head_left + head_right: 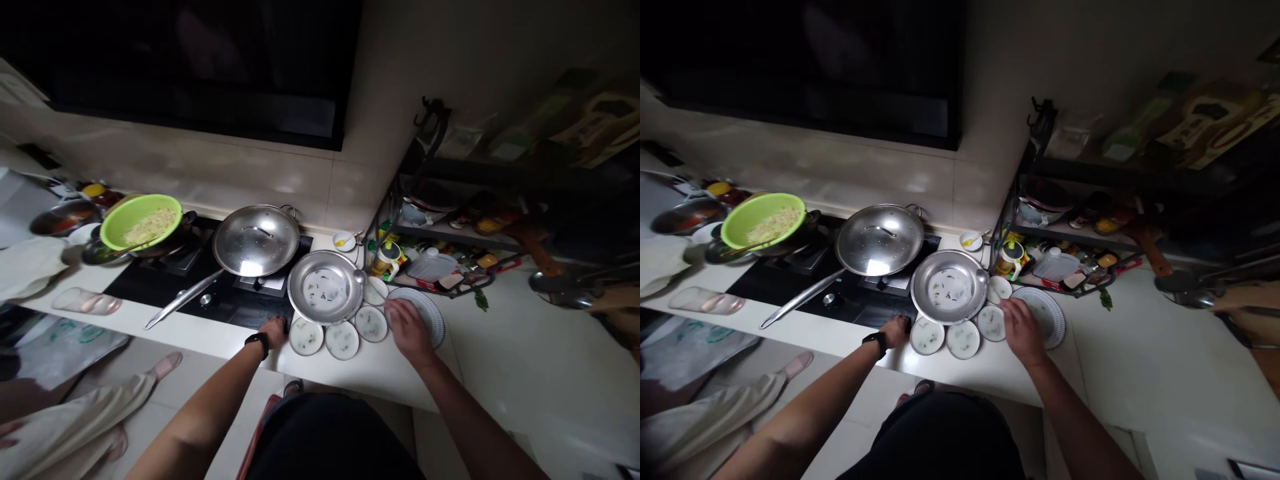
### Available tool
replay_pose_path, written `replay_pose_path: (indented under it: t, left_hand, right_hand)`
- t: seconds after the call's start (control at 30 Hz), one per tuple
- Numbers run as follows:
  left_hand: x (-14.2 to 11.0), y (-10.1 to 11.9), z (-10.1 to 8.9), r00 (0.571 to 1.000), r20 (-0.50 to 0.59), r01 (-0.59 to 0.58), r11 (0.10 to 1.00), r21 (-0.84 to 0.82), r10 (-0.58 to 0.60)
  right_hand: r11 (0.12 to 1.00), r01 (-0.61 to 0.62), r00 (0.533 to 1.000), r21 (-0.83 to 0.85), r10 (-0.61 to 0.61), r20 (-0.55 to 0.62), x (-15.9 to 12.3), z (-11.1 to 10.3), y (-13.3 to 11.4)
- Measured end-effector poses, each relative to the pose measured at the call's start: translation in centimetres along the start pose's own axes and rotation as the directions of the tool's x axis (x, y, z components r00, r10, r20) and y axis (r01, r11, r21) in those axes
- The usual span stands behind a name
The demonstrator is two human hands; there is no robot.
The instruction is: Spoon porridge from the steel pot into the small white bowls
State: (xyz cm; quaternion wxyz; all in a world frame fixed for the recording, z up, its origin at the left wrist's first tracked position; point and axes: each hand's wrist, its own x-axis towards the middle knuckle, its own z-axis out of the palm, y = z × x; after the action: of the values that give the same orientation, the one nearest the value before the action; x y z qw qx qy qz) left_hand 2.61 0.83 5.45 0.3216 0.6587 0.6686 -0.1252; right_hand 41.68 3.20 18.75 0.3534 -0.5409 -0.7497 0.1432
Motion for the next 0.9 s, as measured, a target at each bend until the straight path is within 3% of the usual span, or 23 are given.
replay_pose_path:
  t: [0.13, 0.27, 0.33, 0.43, 0.53, 0.6, 0.77, 0.9]
  left_hand:
    - [0.0, 0.0, -0.1, 1.000, 0.002, -0.004, 1.000, 0.007, 0.004]
    - [0.3, -0.2, 0.2, 1.000, 0.007, -0.005, 1.000, 0.003, 0.005]
    - [0.4, -0.3, 0.3, 1.000, 0.006, 0.000, 1.000, 0.009, 0.000]
    - [0.5, -0.3, 0.3, 1.000, 0.010, -0.005, 1.000, 0.015, 0.005]
    - [0.3, -0.2, 0.2, 1.000, 0.009, -0.002, 1.000, 0.005, 0.002]
    - [0.2, -0.2, 0.1, 1.000, 0.004, 0.011, 1.000, -0.002, -0.011]
    - [0.5, -0.4, 0.2, 1.000, 0.017, -0.003, 1.000, -0.011, 0.003]
    - [0.7, -0.5, 0.4, 1.000, 0.013, -0.008, 1.000, -0.004, 0.008]
  right_hand:
    - [0.984, -0.170, 0.976, -0.055, 0.160, -0.149, 0.6, -1.2, 2.8]
    - [0.947, -0.320, 0.933, 0.031, 0.320, -0.164, 0.2, 0.2, 5.0]
    - [0.888, -0.434, 0.877, 0.153, 0.455, -0.155, -0.1, 1.2, 5.6]
    - [0.695, -0.593, 0.716, 0.406, 0.686, -0.130, -0.5, 2.3, 6.2]
    - [0.512, -0.587, 0.562, 0.627, 0.815, -0.139, -0.5, 2.7, 6.9]
    - [0.459, -0.545, 0.512, 0.701, 0.845, -0.155, -0.5, 2.5, 7.4]
    - [0.422, -0.495, 0.467, 0.760, 0.866, -0.177, -0.7, 1.4, 7.9]
    - [0.418, -0.468, 0.466, 0.779, 0.865, -0.184, -1.0, 0.2, 7.2]
